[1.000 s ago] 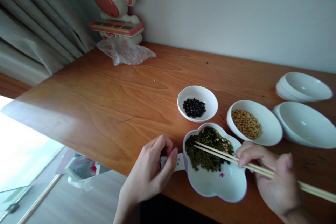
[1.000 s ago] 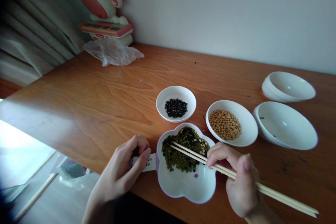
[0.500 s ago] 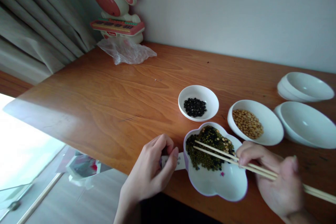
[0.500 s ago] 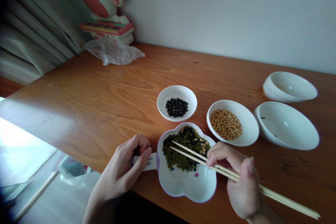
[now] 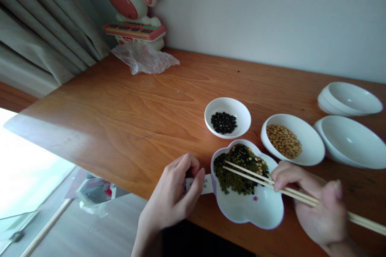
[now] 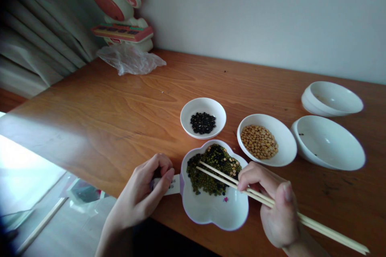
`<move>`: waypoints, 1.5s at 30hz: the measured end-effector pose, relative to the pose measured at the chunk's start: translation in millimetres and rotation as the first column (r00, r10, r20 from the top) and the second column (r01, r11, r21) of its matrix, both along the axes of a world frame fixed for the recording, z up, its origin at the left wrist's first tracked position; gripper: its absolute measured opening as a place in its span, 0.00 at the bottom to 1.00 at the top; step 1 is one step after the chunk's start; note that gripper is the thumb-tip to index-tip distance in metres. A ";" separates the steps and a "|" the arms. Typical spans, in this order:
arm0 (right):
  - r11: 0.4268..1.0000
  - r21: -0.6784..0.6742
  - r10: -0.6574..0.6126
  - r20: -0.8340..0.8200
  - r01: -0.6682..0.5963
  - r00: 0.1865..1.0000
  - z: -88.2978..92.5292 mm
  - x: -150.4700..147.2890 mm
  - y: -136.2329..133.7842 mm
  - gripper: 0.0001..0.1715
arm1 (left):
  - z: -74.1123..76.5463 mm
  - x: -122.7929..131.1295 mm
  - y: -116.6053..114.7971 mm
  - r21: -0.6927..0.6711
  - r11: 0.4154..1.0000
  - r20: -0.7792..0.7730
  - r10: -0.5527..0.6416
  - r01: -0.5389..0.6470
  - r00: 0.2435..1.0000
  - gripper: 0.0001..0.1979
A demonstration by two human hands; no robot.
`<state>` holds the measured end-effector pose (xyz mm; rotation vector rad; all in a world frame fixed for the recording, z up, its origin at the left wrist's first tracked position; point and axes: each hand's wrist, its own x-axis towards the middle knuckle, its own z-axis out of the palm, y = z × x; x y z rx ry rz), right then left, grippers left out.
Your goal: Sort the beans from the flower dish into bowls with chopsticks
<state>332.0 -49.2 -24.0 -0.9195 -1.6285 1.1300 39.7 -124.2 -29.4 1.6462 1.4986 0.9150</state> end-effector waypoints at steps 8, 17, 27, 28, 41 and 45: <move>0.999 0.015 -0.051 0.008 0.051 0.999 -4.7 0.6 0.6 0.46 | -1.0 -0.3 0.4 -0.001 1.000 0.003 0.008 -0.008 1.000 0.11; 0.999 0.013 -0.038 0.011 0.038 0.999 5.4 1.2 0.6 0.46 | -0.8 -0.2 0.9 -0.003 1.000 -0.008 0.010 -0.010 1.000 0.11; 0.953 -0.020 0.273 0.492 -0.303 0.827 90.5 4.5 42.7 0.29 | -0.6 -0.2 3.4 0.002 1.000 -0.004 0.010 -0.010 1.000 0.12; 0.938 0.005 0.294 0.517 -0.346 0.804 97.4 -1.6 47.0 0.29 | -0.9 0.0 3.3 0.002 1.000 -0.004 0.010 -0.010 1.000 0.12; 0.838 0.005 0.439 0.588 -0.545 0.680 98.2 -43.1 48.6 0.27 | 0.1 1.1 -1.3 0.024 1.000 -0.004 0.021 -0.021 1.000 0.11; 0.858 0.029 0.418 0.541 -0.513 0.730 98.2 -34.4 53.2 0.27 | -1.1 1.1 0.1 0.018 1.000 -0.017 0.019 -0.019 1.000 0.11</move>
